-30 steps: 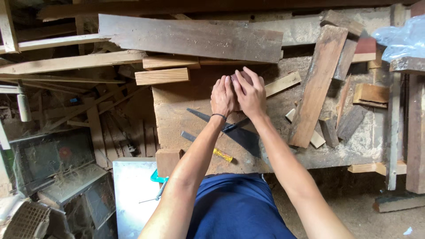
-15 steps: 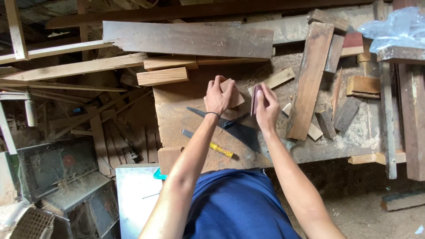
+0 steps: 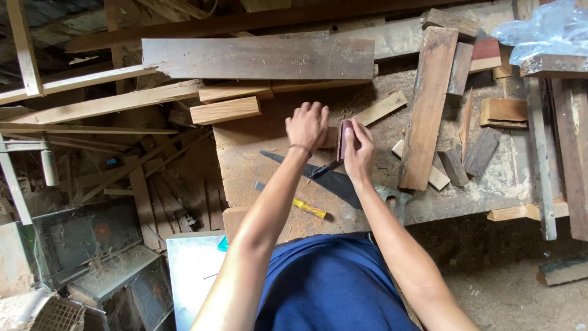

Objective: The person saws a small wooden block on a workbench, then sands the cut edges and faces with a sanding block. The person flips the block to sand multiple sides and places it back on the bench.

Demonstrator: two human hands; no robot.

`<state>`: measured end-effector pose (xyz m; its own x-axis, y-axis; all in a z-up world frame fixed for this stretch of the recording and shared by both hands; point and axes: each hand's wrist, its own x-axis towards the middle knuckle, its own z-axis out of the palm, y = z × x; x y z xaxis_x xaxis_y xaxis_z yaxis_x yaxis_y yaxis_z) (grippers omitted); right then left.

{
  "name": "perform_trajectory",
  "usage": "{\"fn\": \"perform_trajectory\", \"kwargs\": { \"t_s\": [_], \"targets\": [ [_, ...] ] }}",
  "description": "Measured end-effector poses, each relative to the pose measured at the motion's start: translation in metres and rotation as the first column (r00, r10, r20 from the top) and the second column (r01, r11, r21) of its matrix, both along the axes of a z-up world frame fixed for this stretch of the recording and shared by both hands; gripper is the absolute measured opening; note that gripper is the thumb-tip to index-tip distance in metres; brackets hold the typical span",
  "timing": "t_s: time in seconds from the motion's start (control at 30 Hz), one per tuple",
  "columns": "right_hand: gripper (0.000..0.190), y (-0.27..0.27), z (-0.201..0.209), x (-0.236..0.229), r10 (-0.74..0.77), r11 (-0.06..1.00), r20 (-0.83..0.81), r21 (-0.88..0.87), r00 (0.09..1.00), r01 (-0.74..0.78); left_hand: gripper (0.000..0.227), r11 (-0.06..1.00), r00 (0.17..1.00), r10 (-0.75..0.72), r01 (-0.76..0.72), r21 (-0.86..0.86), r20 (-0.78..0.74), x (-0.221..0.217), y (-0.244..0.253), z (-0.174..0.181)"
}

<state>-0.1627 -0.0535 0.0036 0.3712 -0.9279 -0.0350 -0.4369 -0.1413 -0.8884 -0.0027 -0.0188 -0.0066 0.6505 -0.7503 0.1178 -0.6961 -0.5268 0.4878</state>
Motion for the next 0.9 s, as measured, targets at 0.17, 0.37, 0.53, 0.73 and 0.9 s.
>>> {"fn": "perform_trajectory", "kwargs": {
  "t_s": [0.17, 0.37, 0.53, 0.73, 0.9],
  "targets": [
    [0.040, 0.008, -0.014, 0.011, -0.038, 0.995, 0.075, 0.098, 0.996, 0.031, 0.047, 0.954, 0.980, 0.111, -0.059, 0.295, -0.165, -0.002, -0.014, -0.002],
    [0.037, -0.030, -0.038, 0.034, 0.014, 1.000, 0.085, 0.002, 0.996, -0.014, 0.045, 0.966, 0.989, 0.131, -0.113, 0.231, -0.067, -0.008, -0.009, 0.000],
    [0.036, 0.021, -0.007, 0.002, 0.059, 0.985, -0.018, -0.159, 0.998, -0.062, 0.045, 0.961, 0.985, 0.159, -0.140, 0.239, -0.060, -0.004, -0.016, 0.005],
    [0.039, -0.002, 0.014, 0.036, -0.089, 0.950, -0.016, 0.299, 0.996, 0.089, 0.048, 0.946, 0.983, 0.151, -0.113, 0.303, -0.103, -0.008, -0.010, 0.008],
    [0.036, 0.016, 0.009, 0.005, 0.028, 0.999, -0.078, 0.037, 0.997, -0.025, 0.047, 0.970, 0.988, 0.150, -0.139, 0.199, -0.045, -0.009, -0.009, 0.013]
  ]
}}
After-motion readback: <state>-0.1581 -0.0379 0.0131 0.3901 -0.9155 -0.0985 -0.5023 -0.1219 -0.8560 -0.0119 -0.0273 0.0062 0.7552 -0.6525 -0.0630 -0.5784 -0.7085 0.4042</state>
